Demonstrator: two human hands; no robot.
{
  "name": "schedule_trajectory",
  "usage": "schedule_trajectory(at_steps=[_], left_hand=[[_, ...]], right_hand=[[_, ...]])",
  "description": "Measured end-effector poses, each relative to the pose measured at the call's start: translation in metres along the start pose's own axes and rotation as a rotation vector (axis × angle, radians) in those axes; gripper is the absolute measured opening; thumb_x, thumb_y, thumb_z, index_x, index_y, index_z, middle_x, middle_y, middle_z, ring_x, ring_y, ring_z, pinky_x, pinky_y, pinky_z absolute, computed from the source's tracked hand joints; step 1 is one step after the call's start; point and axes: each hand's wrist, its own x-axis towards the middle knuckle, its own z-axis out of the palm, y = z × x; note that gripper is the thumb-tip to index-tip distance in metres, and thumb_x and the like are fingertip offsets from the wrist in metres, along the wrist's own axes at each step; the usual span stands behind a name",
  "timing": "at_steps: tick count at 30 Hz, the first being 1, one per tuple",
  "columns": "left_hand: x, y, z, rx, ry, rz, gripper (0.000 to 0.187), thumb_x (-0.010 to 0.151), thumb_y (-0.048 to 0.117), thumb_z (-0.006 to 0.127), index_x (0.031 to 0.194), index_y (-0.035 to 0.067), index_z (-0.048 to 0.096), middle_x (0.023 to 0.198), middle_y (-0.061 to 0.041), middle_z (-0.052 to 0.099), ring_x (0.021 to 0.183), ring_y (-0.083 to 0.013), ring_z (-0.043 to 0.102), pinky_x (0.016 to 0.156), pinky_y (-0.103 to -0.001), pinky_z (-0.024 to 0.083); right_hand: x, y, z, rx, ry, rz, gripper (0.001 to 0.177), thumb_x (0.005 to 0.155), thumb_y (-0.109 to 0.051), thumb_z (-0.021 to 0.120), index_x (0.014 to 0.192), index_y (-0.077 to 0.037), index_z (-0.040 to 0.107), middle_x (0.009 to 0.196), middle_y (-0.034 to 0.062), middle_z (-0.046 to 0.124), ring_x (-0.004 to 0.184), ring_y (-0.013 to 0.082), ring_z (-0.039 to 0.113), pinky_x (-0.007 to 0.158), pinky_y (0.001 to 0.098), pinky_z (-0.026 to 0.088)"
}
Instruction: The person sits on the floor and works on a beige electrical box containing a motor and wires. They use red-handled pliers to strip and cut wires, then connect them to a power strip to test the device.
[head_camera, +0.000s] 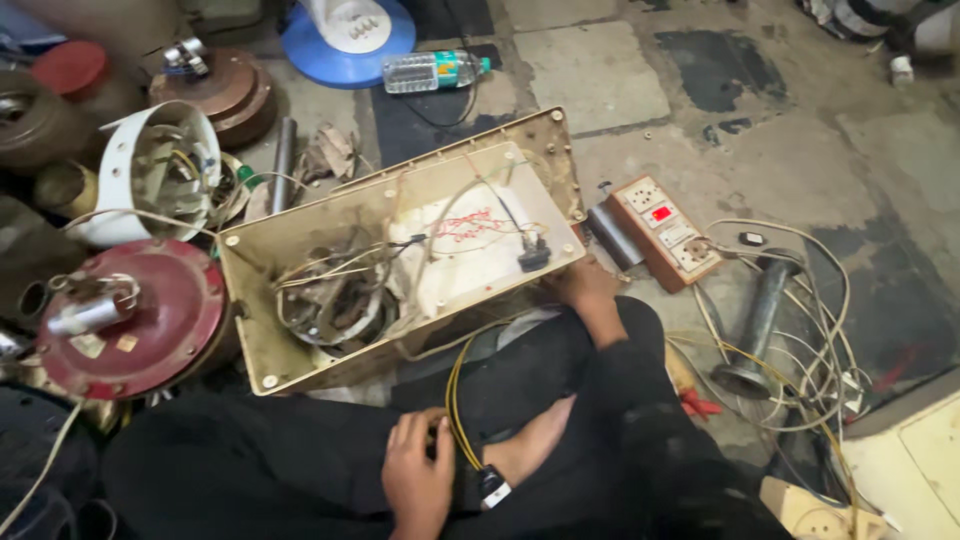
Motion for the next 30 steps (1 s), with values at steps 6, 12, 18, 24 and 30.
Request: schedule_trajectory(at_steps=[6, 12, 18, 24, 30], left_hand=[[0.004, 0.002, -0.006, -0.077, -0.008, -0.035, 0.009, 0.086, 0.016, 0.069, 0.093, 0.013, 0.073, 0.088, -0.005, 0.07, 0.077, -0.0264, 0.066, 0.067, -0.039, 0.053], [0.006, 0.007, -0.009, -0.072, 0.007, 0.004, 0.009, 0.087, 0.015, 0.069, 0.095, 0.012, 0.073, 0.089, -0.005, 0.069, 0.078, -0.0261, 0.066, 0.067, -0.039, 0.052], [-0.004, 0.002, -0.003, -0.217, -0.074, -0.134, 0.011, 0.087, 0.014, 0.072, 0.097, 0.01, 0.074, 0.086, -0.004, 0.069, 0.065, -0.019, 0.067, 0.06, -0.033, 0.052], [0.006, 0.027, 0.065, -0.918, -0.331, -0.233, 0.027, 0.094, 0.015, 0.073, 0.119, 0.006, 0.07, 0.105, -0.006, 0.075, 0.096, -0.0119, 0.07, 0.085, -0.027, 0.056], [0.055, 0.066, 0.111, -1.316, -0.352, -0.391, 0.049, 0.092, 0.028, 0.067, 0.135, 0.009, 0.053, 0.131, -0.003, 0.065, 0.124, -0.0142, 0.059, 0.101, -0.033, 0.046]], right_hand=[[0.038, 0.04, 0.043, 0.078, -0.173, -0.037, 0.044, 0.088, -0.044, 0.066, 0.111, -0.007, 0.075, 0.097, 0.0228, 0.073, 0.087, 0.04, 0.07, 0.074, 0.0493, 0.056], [0.082, 0.092, -0.024, 0.451, -0.833, 0.183, 0.044, 0.097, -0.023, 0.051, 0.084, 0.016, 0.07, 0.079, 0.0318, 0.069, 0.055, 0.0349, 0.064, 0.051, 0.0436, 0.049], [-0.09, 0.102, -0.166, 1.448, -0.922, 0.35, 0.056, 0.085, -0.022, 0.062, 0.138, -0.007, 0.054, 0.12, 0.0154, 0.072, 0.103, 0.0283, 0.073, 0.074, 0.042, 0.061], [-0.199, 0.046, -0.149, 1.91, -0.897, 0.35, 0.046, 0.095, -0.007, 0.067, 0.135, 0.008, 0.048, 0.127, 0.0224, 0.063, 0.118, 0.0366, 0.063, 0.085, 0.0428, 0.05], [-0.176, 0.025, -0.149, 1.625, -0.818, 0.33, 0.062, 0.074, 0.004, 0.057, 0.136, -0.004, 0.052, 0.124, 0.0133, 0.069, 0.117, 0.0267, 0.068, 0.09, 0.0373, 0.059]])
